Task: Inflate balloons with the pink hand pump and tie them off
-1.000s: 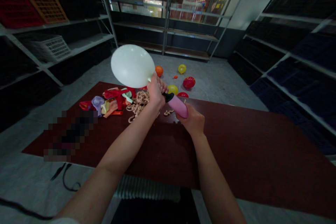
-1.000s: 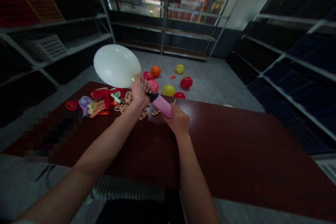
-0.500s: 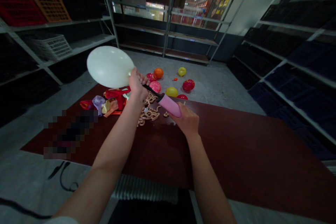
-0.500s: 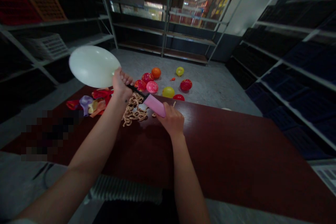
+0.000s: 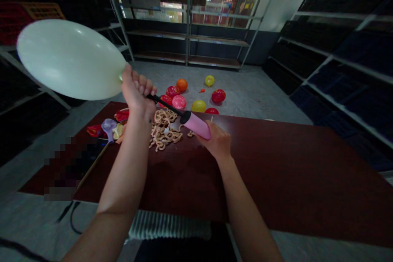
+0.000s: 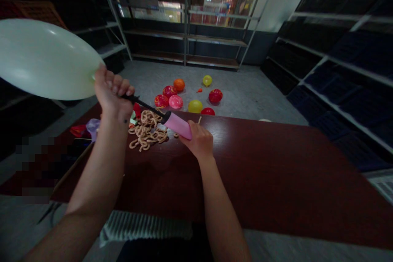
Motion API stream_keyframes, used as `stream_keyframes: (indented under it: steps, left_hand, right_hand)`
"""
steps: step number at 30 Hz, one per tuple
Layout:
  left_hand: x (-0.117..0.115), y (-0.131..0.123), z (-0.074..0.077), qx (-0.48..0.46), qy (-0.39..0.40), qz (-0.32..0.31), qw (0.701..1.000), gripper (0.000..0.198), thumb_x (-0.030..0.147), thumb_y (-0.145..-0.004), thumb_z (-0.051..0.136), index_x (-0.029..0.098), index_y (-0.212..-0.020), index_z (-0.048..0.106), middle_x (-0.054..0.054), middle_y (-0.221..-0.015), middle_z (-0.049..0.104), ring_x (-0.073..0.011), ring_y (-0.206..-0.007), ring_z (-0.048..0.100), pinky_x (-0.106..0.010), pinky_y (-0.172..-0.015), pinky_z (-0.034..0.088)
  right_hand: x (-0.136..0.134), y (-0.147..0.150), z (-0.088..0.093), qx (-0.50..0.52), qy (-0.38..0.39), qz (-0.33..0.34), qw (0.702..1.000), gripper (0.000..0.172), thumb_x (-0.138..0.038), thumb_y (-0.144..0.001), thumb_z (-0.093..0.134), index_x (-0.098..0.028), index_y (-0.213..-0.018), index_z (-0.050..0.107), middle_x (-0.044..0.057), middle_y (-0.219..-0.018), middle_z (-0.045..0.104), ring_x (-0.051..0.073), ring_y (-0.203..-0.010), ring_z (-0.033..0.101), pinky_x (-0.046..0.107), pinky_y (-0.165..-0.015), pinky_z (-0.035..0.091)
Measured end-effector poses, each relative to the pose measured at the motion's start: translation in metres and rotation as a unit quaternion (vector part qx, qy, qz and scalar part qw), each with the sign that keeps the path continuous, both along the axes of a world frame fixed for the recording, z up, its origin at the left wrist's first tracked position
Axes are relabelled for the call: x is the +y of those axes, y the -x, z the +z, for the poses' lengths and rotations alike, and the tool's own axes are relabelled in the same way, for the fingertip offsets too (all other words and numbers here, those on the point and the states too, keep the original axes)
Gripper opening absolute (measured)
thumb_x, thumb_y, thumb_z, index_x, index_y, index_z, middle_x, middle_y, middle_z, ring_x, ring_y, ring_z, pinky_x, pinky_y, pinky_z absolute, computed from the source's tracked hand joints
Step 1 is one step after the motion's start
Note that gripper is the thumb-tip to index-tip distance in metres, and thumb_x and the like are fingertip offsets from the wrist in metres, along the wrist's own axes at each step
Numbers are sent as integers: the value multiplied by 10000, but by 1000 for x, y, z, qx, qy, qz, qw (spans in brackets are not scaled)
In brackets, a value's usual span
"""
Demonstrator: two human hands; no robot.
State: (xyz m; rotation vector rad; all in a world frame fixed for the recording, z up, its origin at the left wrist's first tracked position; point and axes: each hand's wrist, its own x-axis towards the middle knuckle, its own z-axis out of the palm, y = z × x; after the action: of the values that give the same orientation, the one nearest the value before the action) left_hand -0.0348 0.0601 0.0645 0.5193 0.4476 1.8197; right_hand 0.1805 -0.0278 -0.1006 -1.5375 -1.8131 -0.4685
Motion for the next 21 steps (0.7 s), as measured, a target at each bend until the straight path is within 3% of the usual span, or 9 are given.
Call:
stream_keyframes:
  steps: [6, 11, 21]
  left_hand:
    - [-1, -50, -30, 32, 13, -51, 998, 611, 490, -976, 629, 213, -557, 282, 80, -390, 220, -62, -332, 192, -214, -355, 208]
    - [-2, -85, -58, 23, 42, -68, 997, 595, 518, -947, 650, 222, -562, 306, 82, -389, 233, -67, -325, 203, -238, -352, 204]
    - [14, -72, -62, -21, 108, -50, 993, 563, 391, -1001, 589, 210, -565, 281, 89, -394, 241, -62, -301, 241, -215, -347, 209]
  right_hand:
    - [0, -3, -10, 17, 23, -26, 999, 479, -511, -843, 686, -165, -1175, 674, 83, -941, 784, 222, -761, 731, 295, -636, 466]
    - [0, -7, -12, 15, 27, -56, 998, 496, -529, -842, 671, -158, -1170, 684, 85, -917, 791, 220, -712, 725, 292, -603, 430]
    - [3, -5, -3, -8, 31, -35, 999, 477, -547, -875, 677, -183, -1184, 680, 70, -976, 792, 211, -782, 738, 289, -620, 421]
